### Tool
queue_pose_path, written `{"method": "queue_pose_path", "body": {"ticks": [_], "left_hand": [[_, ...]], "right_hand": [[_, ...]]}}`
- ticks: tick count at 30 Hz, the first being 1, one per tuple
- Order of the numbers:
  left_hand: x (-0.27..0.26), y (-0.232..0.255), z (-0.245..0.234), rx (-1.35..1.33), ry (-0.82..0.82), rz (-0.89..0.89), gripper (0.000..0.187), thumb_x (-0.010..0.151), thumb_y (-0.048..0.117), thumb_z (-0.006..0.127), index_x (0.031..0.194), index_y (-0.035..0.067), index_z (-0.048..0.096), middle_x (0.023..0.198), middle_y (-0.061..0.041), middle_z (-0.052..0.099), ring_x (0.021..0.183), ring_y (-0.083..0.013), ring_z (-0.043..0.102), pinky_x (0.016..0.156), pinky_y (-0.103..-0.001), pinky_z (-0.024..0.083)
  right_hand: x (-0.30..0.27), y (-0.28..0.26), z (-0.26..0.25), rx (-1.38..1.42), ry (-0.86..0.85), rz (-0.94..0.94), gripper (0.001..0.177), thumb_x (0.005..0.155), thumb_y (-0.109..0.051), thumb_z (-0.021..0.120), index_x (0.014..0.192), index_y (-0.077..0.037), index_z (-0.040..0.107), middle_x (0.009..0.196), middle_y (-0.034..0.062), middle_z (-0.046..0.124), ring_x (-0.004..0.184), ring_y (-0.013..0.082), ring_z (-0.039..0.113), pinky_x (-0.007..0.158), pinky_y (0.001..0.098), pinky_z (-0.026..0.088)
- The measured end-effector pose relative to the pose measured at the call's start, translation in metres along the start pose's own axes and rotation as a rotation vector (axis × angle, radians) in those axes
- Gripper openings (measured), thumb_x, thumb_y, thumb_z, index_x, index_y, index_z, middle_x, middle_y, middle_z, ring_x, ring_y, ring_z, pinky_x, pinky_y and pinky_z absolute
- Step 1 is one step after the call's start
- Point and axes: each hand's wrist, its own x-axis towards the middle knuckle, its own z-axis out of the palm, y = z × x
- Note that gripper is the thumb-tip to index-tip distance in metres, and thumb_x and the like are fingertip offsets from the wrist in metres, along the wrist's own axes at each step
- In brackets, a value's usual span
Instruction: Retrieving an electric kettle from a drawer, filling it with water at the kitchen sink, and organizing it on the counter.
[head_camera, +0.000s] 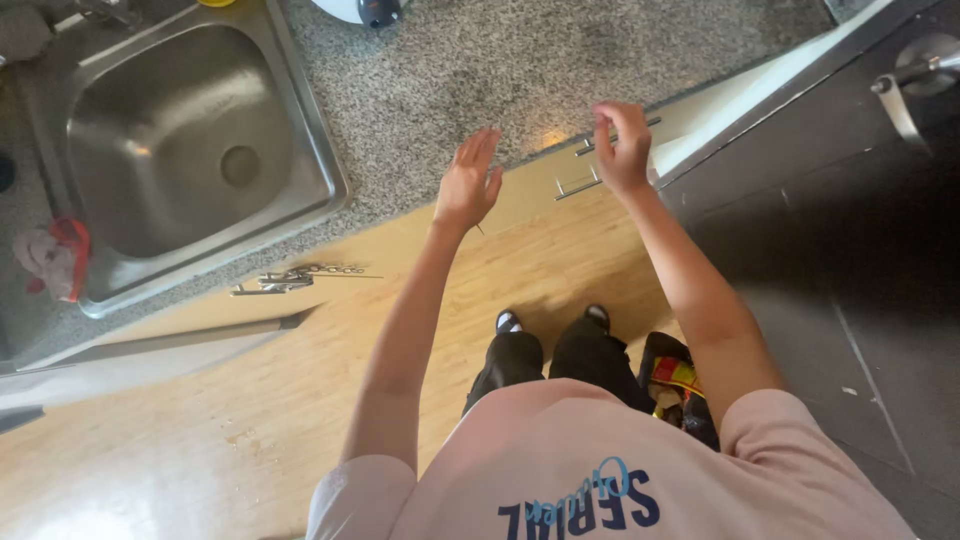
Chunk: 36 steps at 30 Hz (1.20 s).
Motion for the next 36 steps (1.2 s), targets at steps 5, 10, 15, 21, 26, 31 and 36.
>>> {"method": "queue_pose_path", "body": {"ticks": [5, 10, 15, 21, 26, 31, 36], "left_hand": [[-0.014, 0.043, 0.026, 0.014, -0.01, -0.047, 0.059, 0.095, 0.015, 0.066, 0.15, 0.005, 0.046, 0.15, -0.02, 0.051, 0.139, -0.0385, 0.047, 0.115, -0.047, 0.042], [-0.022, 0.076, 0.07, 0.041, -0.015, -0.137, 0.061, 0.095, 0.016, 0.066, 0.152, 0.007, 0.045, 0.149, -0.02, 0.05, 0.139, -0.0387, 0.046, 0.115, -0.049, 0.041], [-0.042, 0.091, 0.121, 0.068, 0.01, -0.134, 0.065, 0.092, 0.015, 0.065, 0.152, 0.007, 0.043, 0.156, -0.019, 0.043, 0.144, -0.0388, 0.04, 0.115, -0.05, 0.039], [-0.079, 0.073, 0.205, 0.108, -0.049, -0.213, 0.071, 0.091, 0.016, 0.065, 0.155, 0.006, 0.037, 0.16, -0.021, 0.034, 0.147, -0.0397, 0.034, 0.115, -0.052, 0.036], [-0.115, 0.025, 0.279, 0.166, -0.066, -0.216, 0.075, 0.088, 0.013, 0.064, 0.157, 0.003, 0.034, 0.162, -0.023, 0.032, 0.149, -0.0407, 0.031, 0.12, -0.053, 0.032], [-0.132, -0.037, 0.355, 0.241, -0.069, -0.162, 0.075, 0.087, 0.009, 0.063, 0.156, 0.003, 0.035, 0.161, -0.024, 0.032, 0.15, -0.0414, 0.03, 0.121, -0.054, 0.03], [-0.152, -0.081, 0.425, 0.285, -0.16, -0.163, 0.078, 0.083, 0.006, 0.063, 0.156, 0.002, 0.035, 0.162, -0.024, 0.032, 0.15, -0.0409, 0.03, 0.12, -0.055, 0.03]], "right_hand": [[-0.044, 0.027, -0.026, 0.007, -0.082, 0.031, 0.015, 0.099, 0.006, 0.064, 0.11, -0.001, 0.069, 0.109, 0.0153, 0.071, 0.1, 0.0319, 0.067, 0.083, 0.0381, 0.058], [-0.075, 0.061, -0.054, 0.01, -0.162, 0.083, 0.015, 0.097, 0.004, 0.065, 0.109, -0.002, 0.07, 0.107, 0.0151, 0.07, 0.098, 0.0324, 0.067, 0.082, 0.0386, 0.058], [-0.115, 0.101, -0.064, -0.044, -0.312, 0.009, 0.01, 0.095, -0.002, 0.066, 0.104, -0.006, 0.07, 0.106, 0.0119, 0.07, 0.102, 0.0336, 0.065, 0.087, 0.0427, 0.055], [-0.202, 0.167, -0.022, -0.087, -0.473, 0.152, 0.012, 0.097, -0.008, 0.062, 0.108, -0.008, 0.067, 0.106, 0.0109, 0.07, 0.106, 0.034, 0.063, 0.09, 0.0448, 0.053], [-0.286, 0.236, 0.047, -0.224, -0.675, 0.207, 0.03, 0.093, -0.013, 0.063, 0.123, -0.009, 0.064, 0.129, 0.0111, 0.064, 0.122, 0.0324, 0.057, 0.1, 0.0506, 0.046], [-0.339, 0.297, 0.127, -0.413, -0.819, 0.314, 0.051, 0.09, -0.017, 0.064, 0.139, -0.008, 0.053, 0.158, 0.0102, 0.045, 0.144, 0.028, 0.042, 0.107, 0.0561, 0.039], [-0.387, 0.354, 0.175, -0.585, -0.899, 0.273, 0.076, 0.085, -0.024, 0.069, 0.15, -0.002, 0.037, 0.161, 0.0164, 0.034, 0.15, 0.0305, 0.027, 0.111, 0.0683, 0.023]]}}
